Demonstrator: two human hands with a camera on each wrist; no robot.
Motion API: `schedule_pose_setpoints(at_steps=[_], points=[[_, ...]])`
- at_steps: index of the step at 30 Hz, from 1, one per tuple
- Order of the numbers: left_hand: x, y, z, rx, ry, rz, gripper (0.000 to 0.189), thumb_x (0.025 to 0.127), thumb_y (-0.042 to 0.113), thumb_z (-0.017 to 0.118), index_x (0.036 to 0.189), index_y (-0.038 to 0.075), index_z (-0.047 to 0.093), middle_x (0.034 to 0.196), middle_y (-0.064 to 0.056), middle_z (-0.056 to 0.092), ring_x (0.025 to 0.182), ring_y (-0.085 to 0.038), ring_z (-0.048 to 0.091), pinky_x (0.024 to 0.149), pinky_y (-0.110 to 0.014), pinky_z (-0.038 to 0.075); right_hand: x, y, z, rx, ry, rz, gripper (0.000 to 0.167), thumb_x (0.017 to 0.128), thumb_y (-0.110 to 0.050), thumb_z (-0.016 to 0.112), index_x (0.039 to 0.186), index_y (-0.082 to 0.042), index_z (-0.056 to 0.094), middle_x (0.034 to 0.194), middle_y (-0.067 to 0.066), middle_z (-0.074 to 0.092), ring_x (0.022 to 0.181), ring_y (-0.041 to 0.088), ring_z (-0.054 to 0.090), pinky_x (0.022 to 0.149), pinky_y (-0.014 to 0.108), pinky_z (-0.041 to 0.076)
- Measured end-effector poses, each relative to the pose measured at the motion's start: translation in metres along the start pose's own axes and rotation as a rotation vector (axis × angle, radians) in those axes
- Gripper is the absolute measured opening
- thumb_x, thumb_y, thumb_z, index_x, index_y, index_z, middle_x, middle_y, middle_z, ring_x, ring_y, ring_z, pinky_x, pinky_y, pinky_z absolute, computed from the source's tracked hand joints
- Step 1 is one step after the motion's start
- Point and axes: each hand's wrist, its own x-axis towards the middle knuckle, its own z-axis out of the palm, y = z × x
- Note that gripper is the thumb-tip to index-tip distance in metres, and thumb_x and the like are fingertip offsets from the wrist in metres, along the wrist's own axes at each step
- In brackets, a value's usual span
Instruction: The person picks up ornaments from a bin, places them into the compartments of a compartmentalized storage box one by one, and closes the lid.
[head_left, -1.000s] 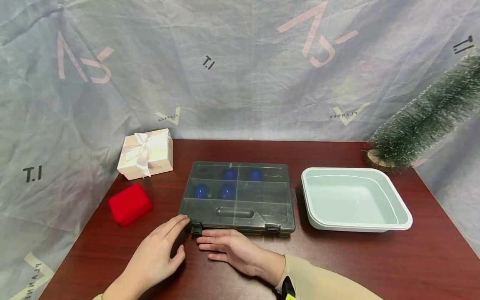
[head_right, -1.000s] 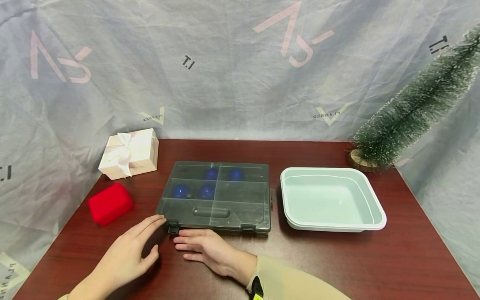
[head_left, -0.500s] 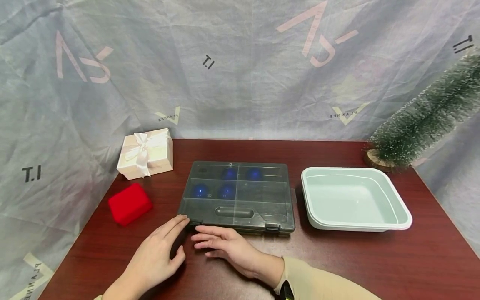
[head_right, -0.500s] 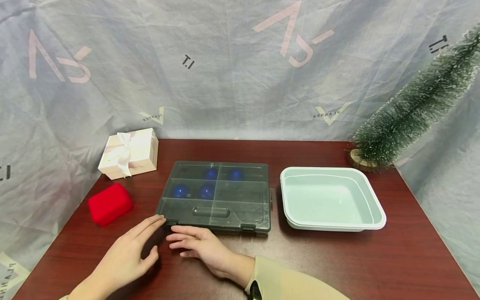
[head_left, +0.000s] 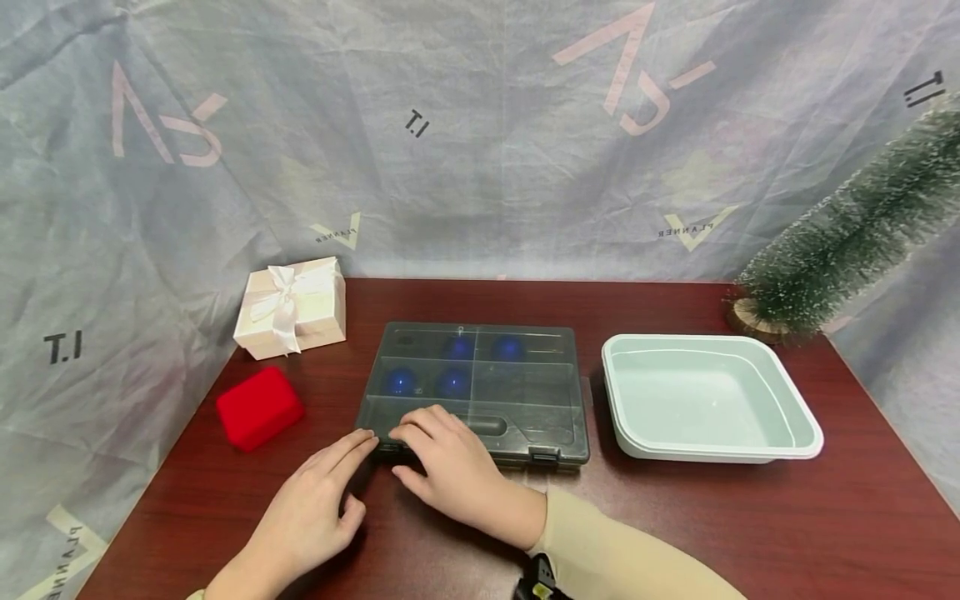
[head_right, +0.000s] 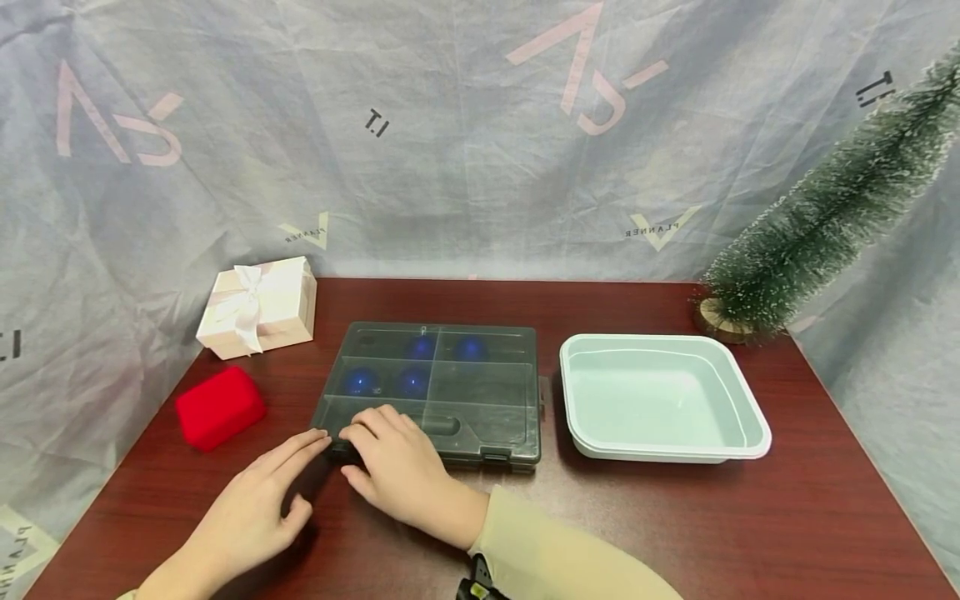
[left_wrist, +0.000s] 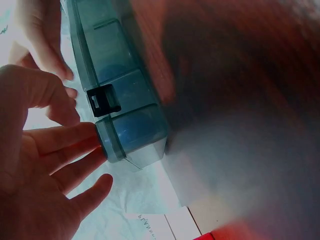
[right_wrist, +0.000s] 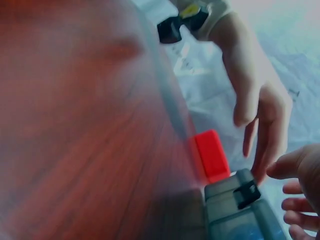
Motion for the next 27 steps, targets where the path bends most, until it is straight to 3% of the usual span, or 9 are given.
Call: schedule_pose_setpoints(at_steps=[3, 8, 15, 27], points=[[0.000, 0.000, 0.000, -0.003, -0.008, -0.011, 0.064, 0.066, 0.002, 0.067, 0.130, 0.000, 0.066, 0.137, -0.010, 0.062, 0.119, -0.030, 0.063, 0.094, -0.048, 0.052, 0.004, 0.003, 0.007, -0.105, -0.025, 0.020, 0.039, 0.086, -0.034, 0.083, 0.117, -0.012, 0.071, 0.118, 0.001, 0.062, 0.108, 0.017, 0.057, 0.090, 0.033, 0.050], [-0.001, 0.000, 0.001, -0.008, -0.012, -0.018, 0.065, 0.066, 0.002, 0.067, 0.131, 0.001, 0.065, 0.138, -0.010, 0.061, 0.120, -0.030, 0.062, 0.095, -0.049, 0.052, 0.009, 0.004, 0.013, -0.190, -0.030, 0.031, 0.031, 0.089, -0.036, 0.080, 0.110, -0.014, 0.073, 0.112, -0.002, 0.062, 0.103, 0.016, 0.056, 0.087, 0.031, 0.049], [-0.001, 0.000, 0.001, -0.005, -0.001, -0.003, 0.066, 0.066, 0.002, 0.066, 0.132, 0.000, 0.065, 0.138, -0.009, 0.061, 0.120, -0.028, 0.062, 0.095, -0.048, 0.051, 0.012, 0.005, 0.017, -0.215, 0.007, 0.016, 0.018, 0.090, -0.032, 0.079, 0.099, -0.017, 0.072, 0.106, -0.004, 0.061, 0.098, 0.015, 0.054, 0.083, 0.028, 0.047], [-0.001, 0.000, 0.002, 0.006, 0.022, 0.011, 0.066, 0.064, 0.002, 0.064, 0.131, -0.001, 0.065, 0.137, -0.010, 0.062, 0.117, -0.029, 0.063, 0.094, -0.047, 0.051, 0.014, 0.005, 0.019, -0.232, 0.014, -0.016, 0.012, 0.090, -0.027, 0.078, 0.088, -0.020, 0.069, 0.101, -0.006, 0.061, 0.092, 0.015, 0.055, 0.075, 0.028, 0.046]])
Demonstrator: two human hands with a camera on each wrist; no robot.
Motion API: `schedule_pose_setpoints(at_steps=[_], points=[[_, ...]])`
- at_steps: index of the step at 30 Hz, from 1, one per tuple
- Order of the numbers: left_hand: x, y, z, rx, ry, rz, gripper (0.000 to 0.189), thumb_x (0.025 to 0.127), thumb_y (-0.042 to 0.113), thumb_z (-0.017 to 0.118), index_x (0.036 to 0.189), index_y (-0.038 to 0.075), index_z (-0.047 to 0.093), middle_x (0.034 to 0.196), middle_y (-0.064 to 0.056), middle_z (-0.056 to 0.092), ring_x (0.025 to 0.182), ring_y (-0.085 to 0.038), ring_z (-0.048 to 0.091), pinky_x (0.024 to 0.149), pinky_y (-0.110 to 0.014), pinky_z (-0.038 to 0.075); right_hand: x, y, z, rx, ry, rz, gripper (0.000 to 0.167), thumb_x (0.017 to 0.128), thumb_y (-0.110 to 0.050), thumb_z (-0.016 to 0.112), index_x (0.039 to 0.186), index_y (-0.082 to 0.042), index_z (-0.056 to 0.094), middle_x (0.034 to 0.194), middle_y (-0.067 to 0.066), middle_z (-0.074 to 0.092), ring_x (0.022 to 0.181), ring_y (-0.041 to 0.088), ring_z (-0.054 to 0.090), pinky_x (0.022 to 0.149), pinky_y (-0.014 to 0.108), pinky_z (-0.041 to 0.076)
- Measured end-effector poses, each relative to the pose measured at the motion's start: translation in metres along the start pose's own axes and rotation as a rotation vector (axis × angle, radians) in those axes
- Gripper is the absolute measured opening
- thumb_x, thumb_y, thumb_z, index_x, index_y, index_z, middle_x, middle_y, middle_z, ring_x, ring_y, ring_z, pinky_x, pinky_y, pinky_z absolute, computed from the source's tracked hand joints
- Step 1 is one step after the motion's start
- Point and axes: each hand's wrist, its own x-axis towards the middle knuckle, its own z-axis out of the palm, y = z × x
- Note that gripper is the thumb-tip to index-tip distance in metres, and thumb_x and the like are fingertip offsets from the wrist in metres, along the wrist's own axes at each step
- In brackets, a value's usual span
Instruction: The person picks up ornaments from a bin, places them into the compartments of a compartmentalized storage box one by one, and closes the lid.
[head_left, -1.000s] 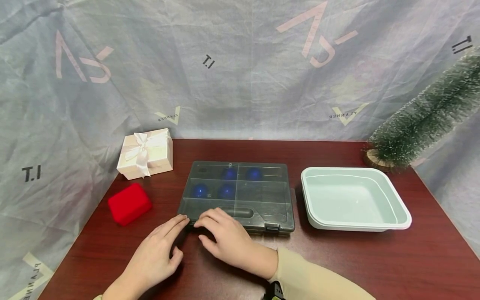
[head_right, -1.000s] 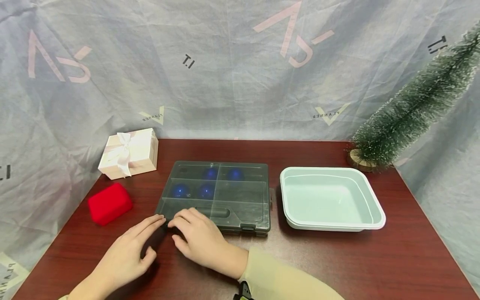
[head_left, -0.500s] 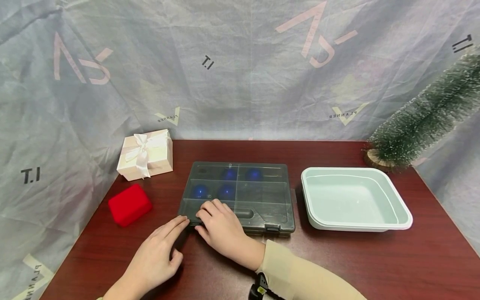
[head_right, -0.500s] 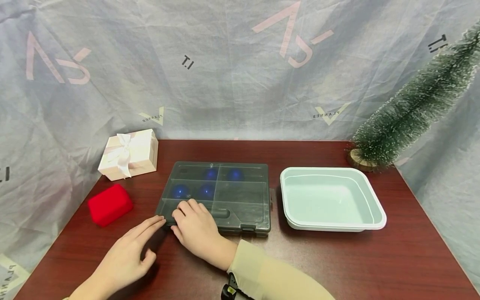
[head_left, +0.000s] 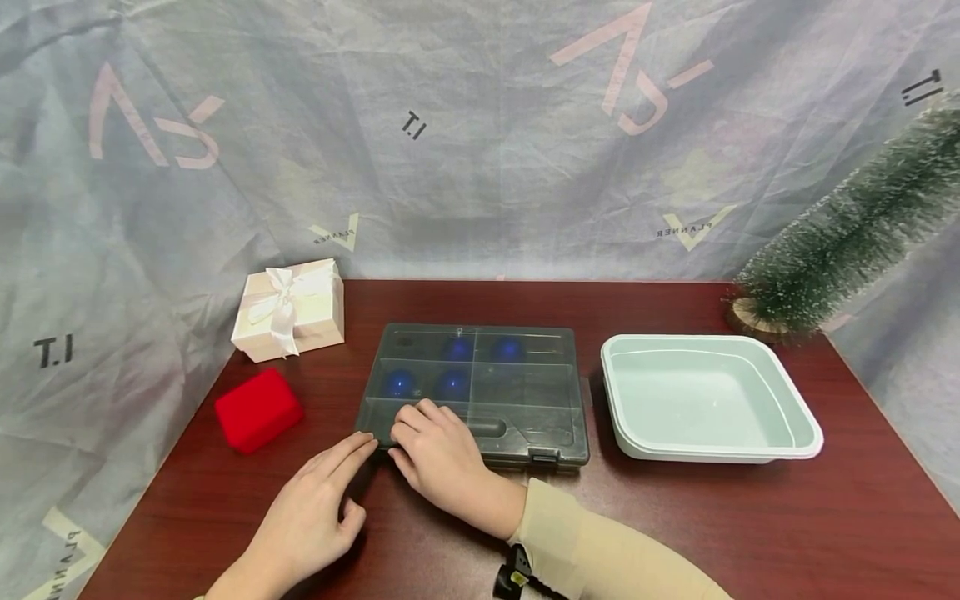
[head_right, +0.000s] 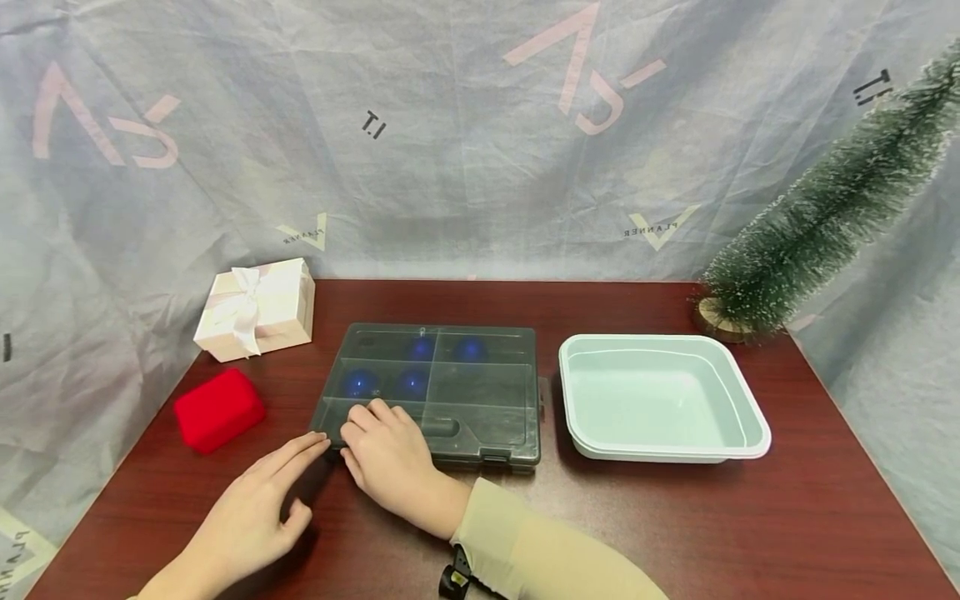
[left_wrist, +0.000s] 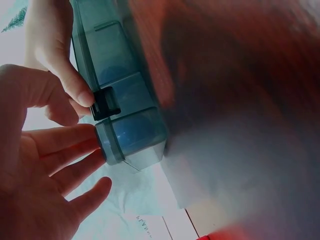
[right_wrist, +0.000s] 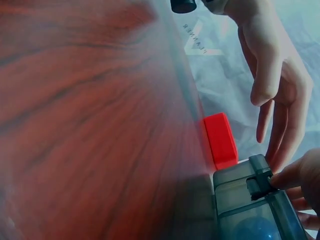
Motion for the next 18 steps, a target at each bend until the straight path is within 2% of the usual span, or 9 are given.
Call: schedule_pose_setpoints(at_steps=[5, 9, 12, 15, 18], points=[[0.003, 0.001, -0.002, 0.006, -0.019, -0.007, 0.063, 0.066, 0.003, 0.065, 0.128, -0.001, 0.067, 0.134, -0.010, 0.064, 0.117, -0.029, 0.063, 0.094, -0.047, 0.052, 0.000, -0.001, -0.003, -0.026, -0.031, 0.008, 0.011, 0.092, -0.029, 0.076, 0.091, -0.020, 0.069, 0.102, -0.007, 0.061, 0.093, 0.014, 0.055, 0.076, 0.027, 0.046], [0.013, 0.001, -0.008, 0.014, -0.066, -0.017, 0.052, 0.070, 0.004, 0.067, 0.121, -0.001, 0.070, 0.126, -0.008, 0.066, 0.114, -0.028, 0.064, 0.094, -0.047, 0.052, 0.002, 0.001, -0.007, -0.007, -0.073, 0.010, 0.009, 0.093, -0.028, 0.074, 0.096, -0.020, 0.071, 0.105, -0.006, 0.062, 0.095, 0.014, 0.056, 0.077, 0.027, 0.047], [0.026, 0.001, -0.015, 0.048, -0.116, -0.007, 0.036, 0.073, 0.006, 0.068, 0.108, 0.001, 0.073, 0.113, -0.005, 0.068, 0.103, -0.026, 0.066, 0.091, -0.047, 0.053, 0.003, 0.007, -0.013, 0.017, -0.097, 0.003, 0.009, 0.097, -0.027, 0.069, 0.101, -0.020, 0.073, 0.105, -0.007, 0.064, 0.096, 0.013, 0.058, 0.076, 0.027, 0.048], [0.044, -0.001, -0.021, 0.092, -0.152, 0.030, 0.021, 0.075, 0.006, 0.067, 0.095, 0.003, 0.073, 0.099, -0.003, 0.068, 0.091, -0.025, 0.067, 0.086, -0.046, 0.054, 0.005, 0.020, -0.024, 0.032, -0.088, -0.005, 0.013, 0.100, -0.025, 0.063, 0.102, -0.019, 0.074, 0.102, -0.006, 0.065, 0.093, 0.013, 0.059, 0.074, 0.027, 0.050], [0.067, -0.003, -0.024, 0.105, -0.148, 0.057, 0.019, 0.078, 0.008, 0.066, 0.096, 0.003, 0.073, 0.097, -0.006, 0.069, 0.089, -0.027, 0.067, 0.083, -0.047, 0.054, 0.006, 0.040, -0.045, 0.018, -0.056, -0.013, 0.013, 0.101, -0.022, 0.063, 0.103, -0.016, 0.074, 0.098, -0.004, 0.066, 0.089, 0.014, 0.061, 0.071, 0.029, 0.052]])
